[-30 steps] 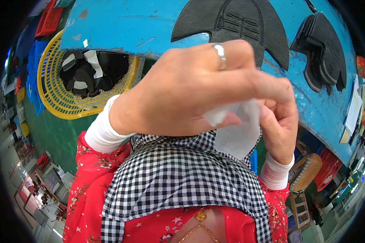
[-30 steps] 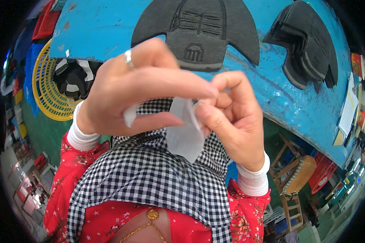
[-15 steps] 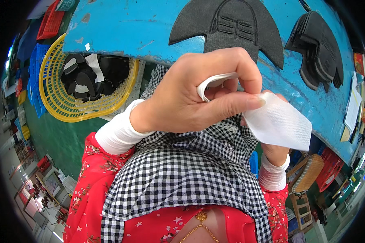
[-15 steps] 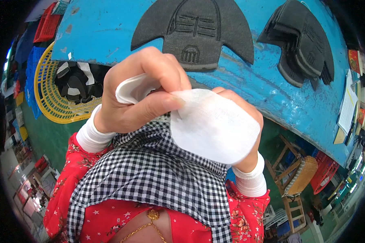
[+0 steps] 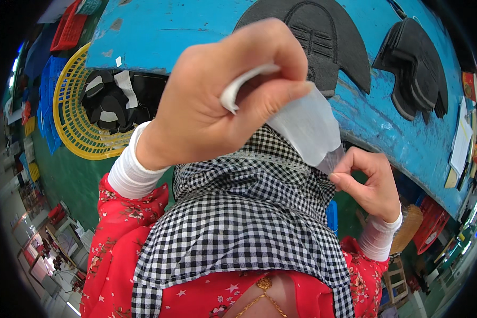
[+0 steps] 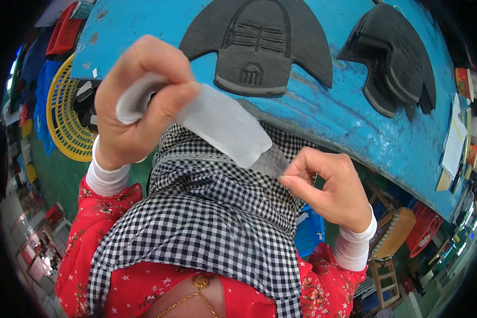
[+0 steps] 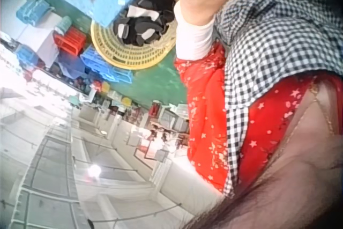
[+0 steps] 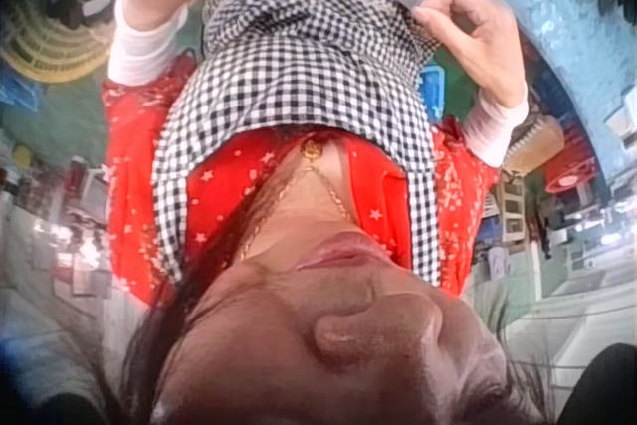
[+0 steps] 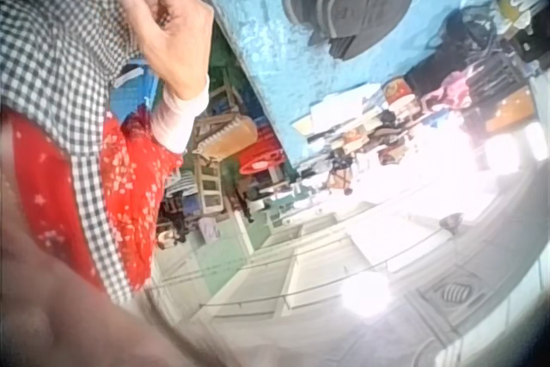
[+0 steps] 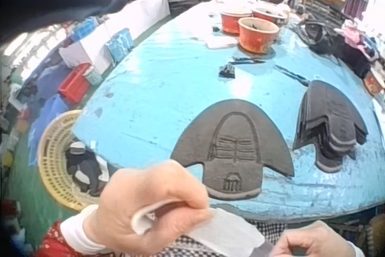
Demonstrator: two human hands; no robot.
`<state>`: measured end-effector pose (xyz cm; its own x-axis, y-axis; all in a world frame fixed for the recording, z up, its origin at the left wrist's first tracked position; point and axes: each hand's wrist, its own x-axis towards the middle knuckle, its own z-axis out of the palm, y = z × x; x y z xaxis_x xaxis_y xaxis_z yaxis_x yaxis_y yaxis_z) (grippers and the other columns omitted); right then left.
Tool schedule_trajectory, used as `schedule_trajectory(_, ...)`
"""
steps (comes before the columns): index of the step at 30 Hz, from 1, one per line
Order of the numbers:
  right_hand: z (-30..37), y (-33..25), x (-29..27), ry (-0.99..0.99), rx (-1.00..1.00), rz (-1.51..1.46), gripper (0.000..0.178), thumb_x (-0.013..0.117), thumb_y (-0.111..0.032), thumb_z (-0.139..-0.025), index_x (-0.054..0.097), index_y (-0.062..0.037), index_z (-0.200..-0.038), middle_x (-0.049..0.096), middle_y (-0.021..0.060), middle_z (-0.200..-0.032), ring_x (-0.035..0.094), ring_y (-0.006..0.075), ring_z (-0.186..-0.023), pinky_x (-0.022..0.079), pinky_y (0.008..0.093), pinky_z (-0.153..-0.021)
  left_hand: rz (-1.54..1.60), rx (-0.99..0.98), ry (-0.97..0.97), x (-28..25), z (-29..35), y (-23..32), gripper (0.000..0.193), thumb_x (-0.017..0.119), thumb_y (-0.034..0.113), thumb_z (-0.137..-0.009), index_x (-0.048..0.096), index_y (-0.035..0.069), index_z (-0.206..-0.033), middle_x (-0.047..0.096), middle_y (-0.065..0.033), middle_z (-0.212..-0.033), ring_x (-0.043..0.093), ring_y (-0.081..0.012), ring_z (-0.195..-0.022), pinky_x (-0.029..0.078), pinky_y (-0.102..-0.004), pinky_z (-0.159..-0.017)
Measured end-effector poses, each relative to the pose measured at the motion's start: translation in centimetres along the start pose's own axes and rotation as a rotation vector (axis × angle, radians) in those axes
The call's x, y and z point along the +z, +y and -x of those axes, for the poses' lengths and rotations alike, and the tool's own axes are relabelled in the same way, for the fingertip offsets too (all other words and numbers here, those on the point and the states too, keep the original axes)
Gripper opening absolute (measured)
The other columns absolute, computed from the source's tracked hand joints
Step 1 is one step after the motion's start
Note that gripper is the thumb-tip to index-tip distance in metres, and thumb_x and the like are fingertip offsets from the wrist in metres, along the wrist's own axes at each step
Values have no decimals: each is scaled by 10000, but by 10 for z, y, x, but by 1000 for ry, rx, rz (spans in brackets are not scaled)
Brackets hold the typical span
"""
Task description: The person applies reinforcement patches to shoe upper components by hand.
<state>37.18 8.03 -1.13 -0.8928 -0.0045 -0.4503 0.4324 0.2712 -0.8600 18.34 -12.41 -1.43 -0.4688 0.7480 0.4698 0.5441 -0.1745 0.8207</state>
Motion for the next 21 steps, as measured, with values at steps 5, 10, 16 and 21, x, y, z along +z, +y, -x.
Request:
schedule_trajectory(5,11,22,-3,4,46,435,113,688,-67,-748,614,5,-794,594,78,-634,561,142,-544,436,248,-527,-49,-51,155,-3,-2,0,74,601,6,-835,538,6,-875,537,-31,-810,479,-82,-678,379,-204,-599)
schedule_trajectory(10,15,-7,-17,123,38,439,212,691,-29,-749,610,5,-942,641,67,-687,605,124,-565,469,256,-534,-68,-163,181,-5,13,-8,65,589,20,-851,533,12,-883,517,-7,-800,455,-60,-667,358,-189,-587)
schedule_trajectory(16,-33,-14,16,270,-352,-407,598,695,-71,-770,412,40,-1285,556,142,-1159,540,173,-1012,433,275,-889,30,-164,168,8,8,-14,63,585,29,-865,532,24,-897,498,14,-795,430,-38,-661,333,-174,-580)
schedule_trajectory(21,-57,-17,40,229,-295,-594,683,609,-241,-852,284,72,-1365,474,176,-1280,492,205,-1142,412,313,-944,73,-278,412,29,3,0,85,555,103,-905,500,43,-929,491,16,-777,411,-34,-648,321,-176,-566)
